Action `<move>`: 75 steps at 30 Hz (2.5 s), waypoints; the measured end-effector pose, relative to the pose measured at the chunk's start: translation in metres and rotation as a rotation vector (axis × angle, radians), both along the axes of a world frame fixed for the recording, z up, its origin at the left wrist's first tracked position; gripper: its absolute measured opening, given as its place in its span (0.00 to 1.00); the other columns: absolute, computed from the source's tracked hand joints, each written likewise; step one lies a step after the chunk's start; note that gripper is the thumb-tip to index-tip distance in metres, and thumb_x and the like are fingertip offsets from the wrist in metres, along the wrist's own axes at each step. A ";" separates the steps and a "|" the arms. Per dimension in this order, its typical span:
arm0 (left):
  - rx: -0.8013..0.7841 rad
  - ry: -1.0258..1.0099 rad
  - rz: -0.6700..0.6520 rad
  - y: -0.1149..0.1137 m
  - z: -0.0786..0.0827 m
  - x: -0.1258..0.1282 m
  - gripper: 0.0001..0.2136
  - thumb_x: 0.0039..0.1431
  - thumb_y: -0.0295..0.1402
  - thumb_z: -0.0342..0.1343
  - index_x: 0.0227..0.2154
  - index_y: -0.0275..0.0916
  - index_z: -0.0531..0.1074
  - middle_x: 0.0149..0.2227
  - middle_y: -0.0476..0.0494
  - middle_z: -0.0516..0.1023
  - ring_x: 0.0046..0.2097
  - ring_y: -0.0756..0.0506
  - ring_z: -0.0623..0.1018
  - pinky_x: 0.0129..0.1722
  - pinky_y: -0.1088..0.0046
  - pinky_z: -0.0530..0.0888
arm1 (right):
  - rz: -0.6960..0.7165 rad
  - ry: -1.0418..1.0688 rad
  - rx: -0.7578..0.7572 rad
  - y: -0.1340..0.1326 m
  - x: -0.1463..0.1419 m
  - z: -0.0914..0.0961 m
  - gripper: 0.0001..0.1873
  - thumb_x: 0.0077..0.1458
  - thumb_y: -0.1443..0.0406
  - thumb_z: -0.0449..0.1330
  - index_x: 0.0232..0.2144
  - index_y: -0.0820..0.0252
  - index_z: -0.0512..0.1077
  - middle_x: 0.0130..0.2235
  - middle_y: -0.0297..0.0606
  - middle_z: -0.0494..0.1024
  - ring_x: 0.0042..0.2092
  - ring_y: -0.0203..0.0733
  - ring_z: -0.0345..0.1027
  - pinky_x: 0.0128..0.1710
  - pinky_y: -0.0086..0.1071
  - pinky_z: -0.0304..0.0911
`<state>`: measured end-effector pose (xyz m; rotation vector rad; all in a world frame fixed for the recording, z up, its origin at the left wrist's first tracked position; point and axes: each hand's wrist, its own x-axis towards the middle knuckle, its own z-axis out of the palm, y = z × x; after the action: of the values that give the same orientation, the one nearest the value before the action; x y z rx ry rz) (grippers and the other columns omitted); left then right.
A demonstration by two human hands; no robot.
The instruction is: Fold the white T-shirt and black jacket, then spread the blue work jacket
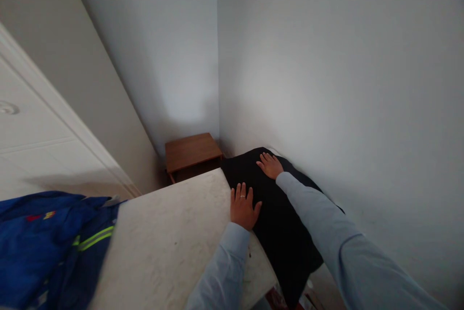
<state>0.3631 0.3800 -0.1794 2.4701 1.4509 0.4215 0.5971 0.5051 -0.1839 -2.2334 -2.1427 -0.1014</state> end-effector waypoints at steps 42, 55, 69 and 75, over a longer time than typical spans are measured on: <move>-0.180 -0.062 -0.152 -0.054 0.004 -0.134 0.37 0.57 0.44 0.58 0.65 0.30 0.60 0.68 0.24 0.58 0.70 0.29 0.56 0.70 0.49 0.55 | 0.684 0.444 -0.034 -0.191 -0.167 -0.038 0.32 0.70 0.54 0.44 0.70 0.60 0.53 0.69 0.50 0.57 0.70 0.50 0.50 0.69 0.53 0.49; -0.039 -0.084 -0.216 -0.064 -0.008 -0.151 0.36 0.61 0.49 0.54 0.66 0.31 0.58 0.68 0.30 0.60 0.70 0.35 0.57 0.71 0.54 0.54 | 0.614 0.169 0.070 -0.213 -0.194 -0.029 0.30 0.72 0.57 0.39 0.71 0.60 0.48 0.70 0.47 0.56 0.71 0.45 0.47 0.69 0.51 0.49; 0.003 -0.107 -0.250 -0.057 -0.018 -0.154 0.38 0.56 0.51 0.59 0.64 0.33 0.61 0.67 0.28 0.61 0.70 0.34 0.59 0.69 0.50 0.57 | 0.632 0.117 0.109 -0.211 -0.192 -0.037 0.30 0.72 0.59 0.38 0.72 0.62 0.46 0.69 0.48 0.57 0.71 0.46 0.47 0.68 0.51 0.50; 0.007 -0.037 -0.234 -0.063 -0.008 -0.153 0.37 0.56 0.50 0.60 0.64 0.33 0.62 0.67 0.30 0.63 0.69 0.35 0.61 0.70 0.56 0.57 | 0.678 0.163 0.188 -0.212 -0.188 -0.046 0.31 0.71 0.57 0.39 0.71 0.63 0.48 0.69 0.51 0.58 0.70 0.52 0.51 0.66 0.53 0.52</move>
<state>0.2096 0.3167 -0.1871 2.5827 1.1296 0.4222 0.4095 0.2932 -0.2302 -1.2785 -2.5275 -0.0845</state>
